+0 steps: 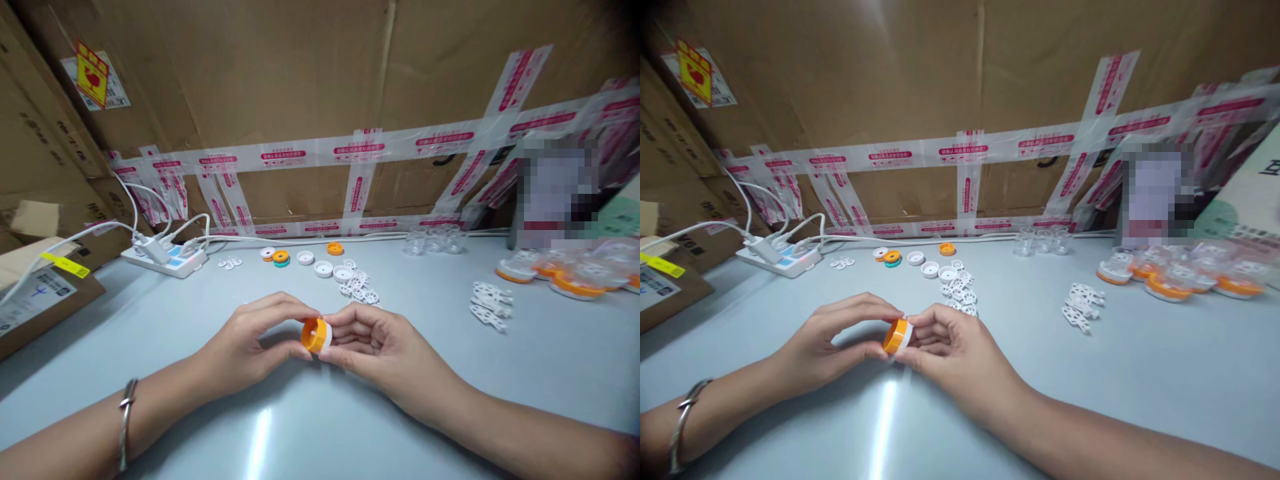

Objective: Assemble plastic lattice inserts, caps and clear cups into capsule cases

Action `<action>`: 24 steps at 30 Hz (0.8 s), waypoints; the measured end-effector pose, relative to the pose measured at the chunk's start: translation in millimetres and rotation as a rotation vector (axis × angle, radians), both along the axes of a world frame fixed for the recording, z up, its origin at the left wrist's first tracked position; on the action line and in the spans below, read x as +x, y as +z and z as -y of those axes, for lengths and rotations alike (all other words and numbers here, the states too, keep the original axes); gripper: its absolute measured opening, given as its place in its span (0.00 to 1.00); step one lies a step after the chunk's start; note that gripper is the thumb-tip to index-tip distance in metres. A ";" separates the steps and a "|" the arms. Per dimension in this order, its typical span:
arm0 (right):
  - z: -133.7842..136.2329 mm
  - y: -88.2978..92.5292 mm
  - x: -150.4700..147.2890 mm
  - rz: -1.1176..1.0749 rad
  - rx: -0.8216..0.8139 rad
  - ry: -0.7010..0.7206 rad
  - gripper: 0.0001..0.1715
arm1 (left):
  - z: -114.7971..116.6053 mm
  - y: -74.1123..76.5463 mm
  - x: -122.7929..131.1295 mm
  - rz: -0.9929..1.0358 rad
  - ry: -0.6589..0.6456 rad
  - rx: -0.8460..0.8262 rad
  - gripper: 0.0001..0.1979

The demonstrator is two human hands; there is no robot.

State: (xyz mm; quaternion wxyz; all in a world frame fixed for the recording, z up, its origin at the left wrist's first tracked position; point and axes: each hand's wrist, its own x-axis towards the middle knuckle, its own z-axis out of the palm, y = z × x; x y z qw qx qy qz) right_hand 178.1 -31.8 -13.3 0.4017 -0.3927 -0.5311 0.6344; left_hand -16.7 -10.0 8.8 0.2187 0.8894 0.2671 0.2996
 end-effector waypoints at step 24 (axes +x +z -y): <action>-22.7 36.4 30.8 0.637 0.415 0.003 0.12 | 8.4 -4.5 2.2 -0.234 0.076 0.122 0.13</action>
